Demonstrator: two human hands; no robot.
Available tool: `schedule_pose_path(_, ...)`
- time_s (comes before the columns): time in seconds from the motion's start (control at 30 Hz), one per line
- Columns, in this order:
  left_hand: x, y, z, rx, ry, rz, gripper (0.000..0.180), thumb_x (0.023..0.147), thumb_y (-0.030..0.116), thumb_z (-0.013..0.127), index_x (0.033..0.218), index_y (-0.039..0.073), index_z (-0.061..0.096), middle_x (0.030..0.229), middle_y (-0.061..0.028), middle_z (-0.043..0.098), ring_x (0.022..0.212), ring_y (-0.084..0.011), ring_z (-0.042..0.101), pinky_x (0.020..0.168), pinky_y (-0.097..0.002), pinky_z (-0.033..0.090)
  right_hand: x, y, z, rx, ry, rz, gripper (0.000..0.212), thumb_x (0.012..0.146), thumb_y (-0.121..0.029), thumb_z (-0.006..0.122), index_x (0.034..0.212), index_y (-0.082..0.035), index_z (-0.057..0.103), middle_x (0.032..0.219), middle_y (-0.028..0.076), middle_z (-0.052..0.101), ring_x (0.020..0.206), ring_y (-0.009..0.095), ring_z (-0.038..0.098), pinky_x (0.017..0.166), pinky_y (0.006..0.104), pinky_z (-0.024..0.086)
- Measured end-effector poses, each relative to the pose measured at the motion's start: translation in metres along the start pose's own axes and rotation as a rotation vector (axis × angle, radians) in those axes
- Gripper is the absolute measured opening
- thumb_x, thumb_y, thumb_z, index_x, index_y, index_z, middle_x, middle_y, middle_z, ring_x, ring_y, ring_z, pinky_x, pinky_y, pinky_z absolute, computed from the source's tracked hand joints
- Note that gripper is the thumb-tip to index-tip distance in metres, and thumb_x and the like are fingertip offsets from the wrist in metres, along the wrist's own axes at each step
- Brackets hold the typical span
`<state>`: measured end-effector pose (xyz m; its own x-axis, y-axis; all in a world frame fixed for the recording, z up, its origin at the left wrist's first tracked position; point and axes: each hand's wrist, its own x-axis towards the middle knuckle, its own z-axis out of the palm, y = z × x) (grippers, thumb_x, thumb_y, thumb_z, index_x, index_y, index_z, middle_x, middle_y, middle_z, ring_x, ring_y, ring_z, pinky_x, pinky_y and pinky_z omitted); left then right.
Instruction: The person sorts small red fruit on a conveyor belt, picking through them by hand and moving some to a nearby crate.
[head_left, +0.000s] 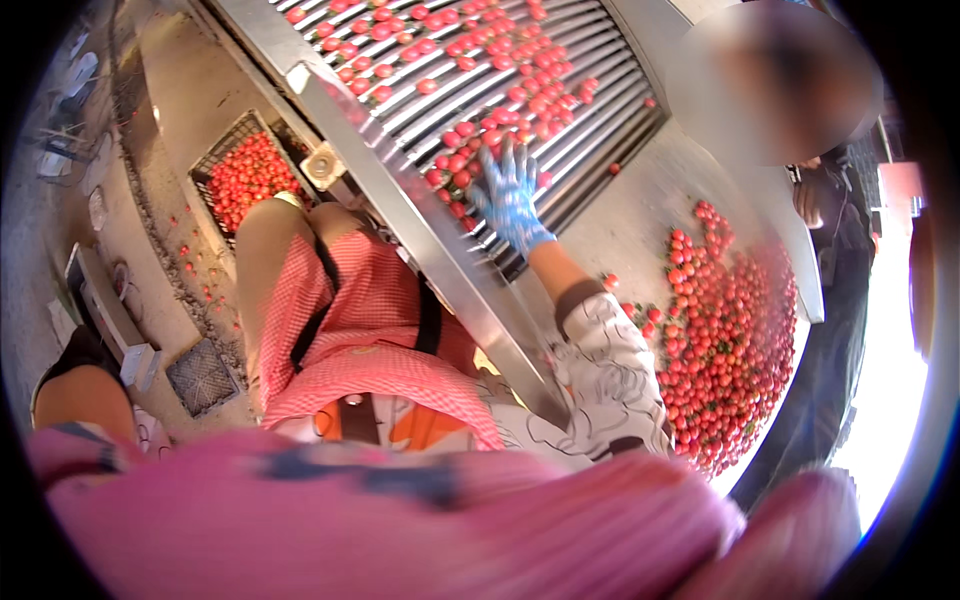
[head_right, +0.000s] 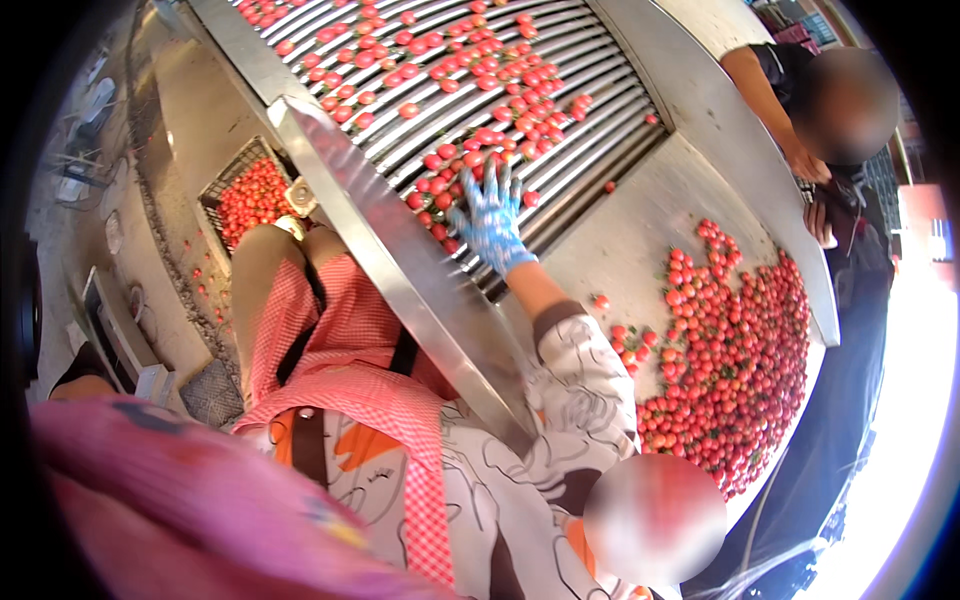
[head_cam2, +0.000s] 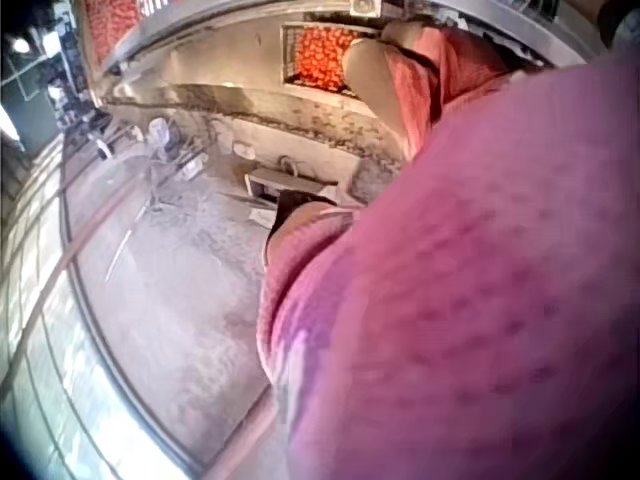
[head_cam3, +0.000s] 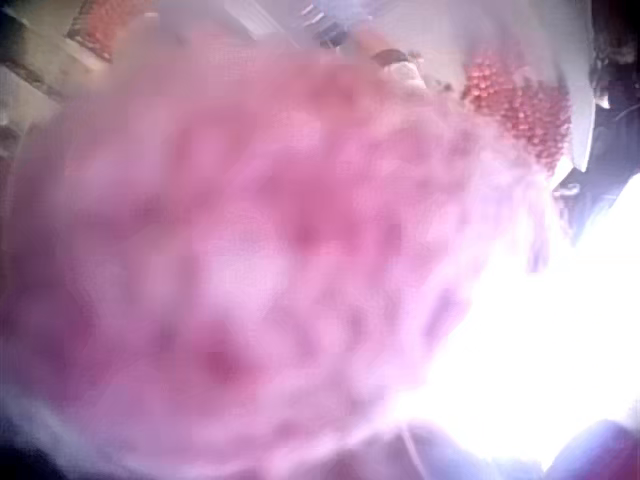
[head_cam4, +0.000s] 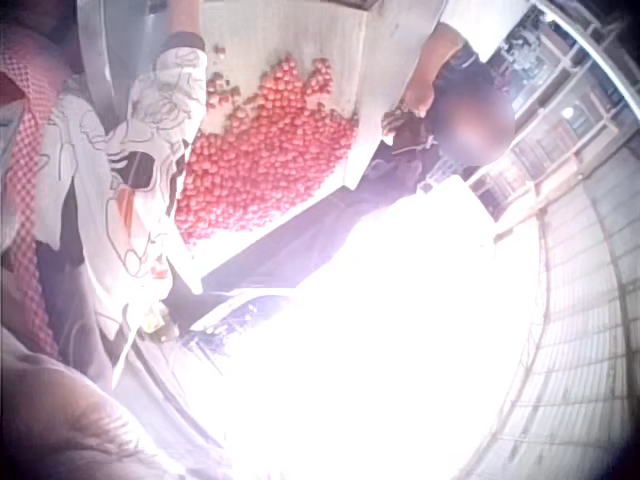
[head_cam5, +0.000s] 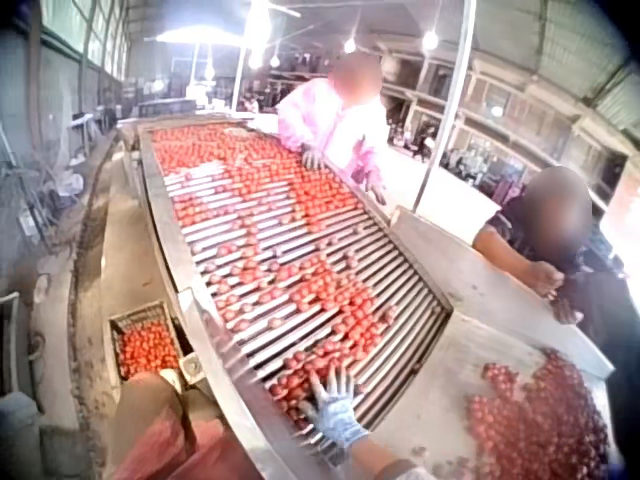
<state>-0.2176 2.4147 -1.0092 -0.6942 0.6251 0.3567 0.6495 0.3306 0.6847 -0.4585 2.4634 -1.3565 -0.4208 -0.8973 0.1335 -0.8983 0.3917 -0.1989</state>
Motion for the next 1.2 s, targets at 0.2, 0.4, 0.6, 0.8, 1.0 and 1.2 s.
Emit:
schedule_pose_path(0.2,-0.007,-0.004,0.004,-0.041,0.009,0.016,0.035,0.089,0.023,0.050,0.117,0.003,0.051,0.106,-0.0151,0.060,0.098,-0.0295,0.059,0.088,-0.0399,0.047,-0.052,0.004,-0.030,0.084,-0.214,-0.270,0.065,0.080,-0.020,0.062,0.138,-0.012,0.036,0.141,0.021,0.033,0.131,0.038,0.030,0.109,0.0507,0.020)
schedule_pose_path(0.4,-0.015,-0.025,0.006,-0.026,-0.015,-0.055,0.035,0.088,0.024,0.051,0.117,0.005,0.052,0.104,-0.0145,0.060,0.098,-0.0299,0.059,0.087,-0.0403,0.047,-0.142,0.093,-0.104,0.232,-0.163,0.290,0.077,0.072,-0.016,0.068,0.140,-0.009,0.033,0.144,0.022,0.030,0.133,0.038,0.027,0.109,0.0413,0.026)
schedule_pose_path(0.6,-0.061,-0.164,0.017,0.249,0.178,-0.549,0.032,0.088,0.025,0.052,0.114,0.007,0.054,0.104,-0.0131,0.061,0.099,-0.0298,0.058,0.086,-0.0389,0.048,-0.292,0.145,-0.230,-0.038,-0.638,0.883,0.110,0.059,-0.033,0.082,0.145,-0.009,0.017,0.147,0.024,0.021,0.136,0.038,0.021,0.109,0.0428,0.027)
schedule_pose_path(0.8,-0.106,-0.237,-0.010,0.573,0.393,-0.934,0.018,0.086,0.024,0.056,0.098,0.013,0.064,0.091,-0.0100,0.066,0.084,-0.0278,0.063,0.075,-0.0376,0.050,-0.395,0.153,-0.227,-0.253,-0.955,1.303,0.135,0.049,-0.046,0.086,0.146,-0.012,-0.002,0.146,0.033,0.007,0.131,0.051,0.020,0.105,0.0524,0.031)
schedule_pose_path(1.0,-0.085,-0.247,-0.007,0.641,0.314,-1.080,0.025,0.085,0.030,0.054,0.097,0.011,0.064,0.088,-0.0118,0.066,0.083,-0.0290,0.063,0.074,-0.0390,0.049,-0.348,0.134,-0.203,-0.066,-0.795,1.269,0.135,0.051,-0.047,0.085,0.145,-0.009,-0.005,0.141,0.039,0.012,0.129,0.052,0.026,0.103,0.0466,0.035)
schedule_pose_path(1.2,-0.073,-0.251,0.003,0.613,0.375,-1.114,0.026,0.085,0.031,0.055,0.098,0.010,0.063,0.088,-0.0112,0.066,0.082,-0.0281,0.063,0.073,-0.0386,0.049,-0.228,0.099,-0.143,0.116,-0.615,1.083,0.123,0.064,-0.051,0.076,0.142,0.004,-0.002,0.139,0.037,0.023,0.131,0.041,0.030,0.107,0.0398,0.030)
